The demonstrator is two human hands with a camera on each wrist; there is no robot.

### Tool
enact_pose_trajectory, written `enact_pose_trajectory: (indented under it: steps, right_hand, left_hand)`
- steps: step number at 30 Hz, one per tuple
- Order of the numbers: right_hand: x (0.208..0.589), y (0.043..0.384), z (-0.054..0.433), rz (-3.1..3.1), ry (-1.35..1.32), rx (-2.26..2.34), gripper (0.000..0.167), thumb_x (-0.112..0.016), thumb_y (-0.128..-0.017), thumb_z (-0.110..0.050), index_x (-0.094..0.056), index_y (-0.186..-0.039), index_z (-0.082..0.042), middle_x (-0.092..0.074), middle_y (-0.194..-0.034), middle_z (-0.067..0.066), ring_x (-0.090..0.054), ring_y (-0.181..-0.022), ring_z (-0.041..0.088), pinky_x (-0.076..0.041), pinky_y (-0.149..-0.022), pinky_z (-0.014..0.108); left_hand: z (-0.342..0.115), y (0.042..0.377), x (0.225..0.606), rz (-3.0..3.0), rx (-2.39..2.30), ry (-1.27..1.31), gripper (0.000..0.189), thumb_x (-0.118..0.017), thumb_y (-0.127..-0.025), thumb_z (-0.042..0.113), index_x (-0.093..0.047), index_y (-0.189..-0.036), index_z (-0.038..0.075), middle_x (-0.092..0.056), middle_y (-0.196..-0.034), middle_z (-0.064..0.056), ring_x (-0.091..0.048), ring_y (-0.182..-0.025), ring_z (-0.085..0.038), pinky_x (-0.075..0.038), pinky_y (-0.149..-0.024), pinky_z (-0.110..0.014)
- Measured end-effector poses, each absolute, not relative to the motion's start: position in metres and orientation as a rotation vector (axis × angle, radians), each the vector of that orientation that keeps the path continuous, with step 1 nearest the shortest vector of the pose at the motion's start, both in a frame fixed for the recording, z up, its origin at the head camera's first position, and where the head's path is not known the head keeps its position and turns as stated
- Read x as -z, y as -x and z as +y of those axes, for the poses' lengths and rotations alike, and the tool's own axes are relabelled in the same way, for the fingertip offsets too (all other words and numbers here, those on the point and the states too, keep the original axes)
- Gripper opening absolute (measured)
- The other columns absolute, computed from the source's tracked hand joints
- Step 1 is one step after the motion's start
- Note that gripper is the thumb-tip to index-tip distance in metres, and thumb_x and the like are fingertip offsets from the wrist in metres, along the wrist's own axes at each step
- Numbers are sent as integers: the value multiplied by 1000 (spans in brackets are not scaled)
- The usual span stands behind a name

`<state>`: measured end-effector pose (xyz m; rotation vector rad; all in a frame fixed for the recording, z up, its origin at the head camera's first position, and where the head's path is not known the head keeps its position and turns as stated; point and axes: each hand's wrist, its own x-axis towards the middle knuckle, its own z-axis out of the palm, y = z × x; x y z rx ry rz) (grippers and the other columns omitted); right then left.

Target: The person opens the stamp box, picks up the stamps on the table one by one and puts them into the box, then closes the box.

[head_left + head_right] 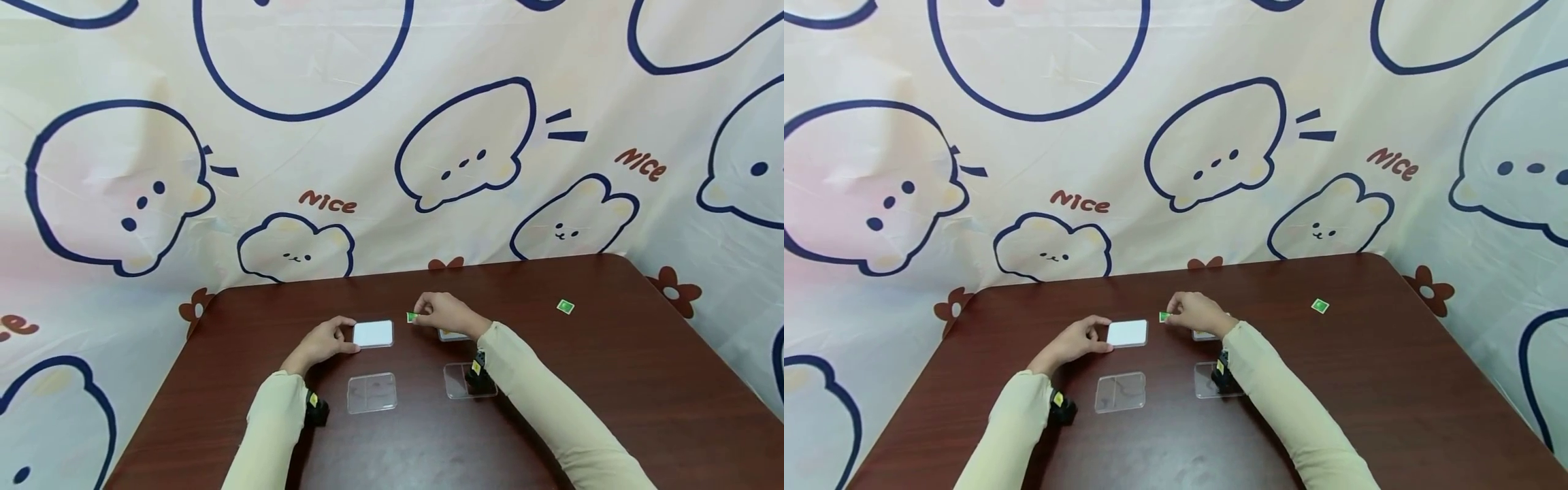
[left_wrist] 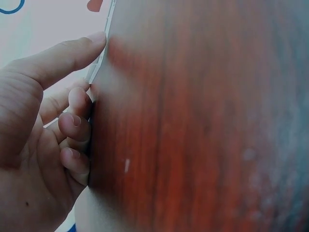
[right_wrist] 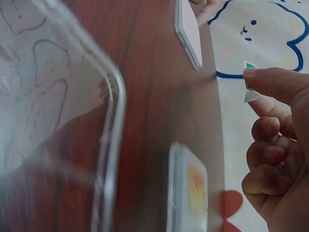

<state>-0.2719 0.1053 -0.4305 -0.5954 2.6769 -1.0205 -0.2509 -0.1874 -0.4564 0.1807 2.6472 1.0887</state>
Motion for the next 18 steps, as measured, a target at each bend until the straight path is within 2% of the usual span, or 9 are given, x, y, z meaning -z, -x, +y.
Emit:
enact_pose_trajectory:
  steps: [8,15,18]
  right_hand:
    - [437,270,77,2674,613,977,15,-67,-91,-30,-63,-97,-16,-56,-77,-1,-42,-62,11,-37,-62,27]
    - [439,270,63,2696,673,927,18,-68,-90,-32,-64,-98,-16,-63,-88,-4,-49,-68,10,-43,-67,28]
    - [442,270,57,2699,674,901,19,-68,-90,-33,-64,-98,-16,-62,-86,-4,-49,-66,10,-42,-65,27]
  left_hand:
    - [-186,251,455,2648,-1084,-161,55,-80,-78,23,-58,-127,13,-50,-76,-4,-45,-63,-16,-37,-57,-29]
    - [-186,252,454,2663,-1081,-154,54,-81,-77,23,-59,-126,13,-51,-76,-4,-46,-64,-16,-37,-58,-28]
    - [-187,251,455,2661,-1070,-148,54,-81,-77,24,-59,-126,14,-51,-76,-3,-46,-64,-16,-37,-58,-28]
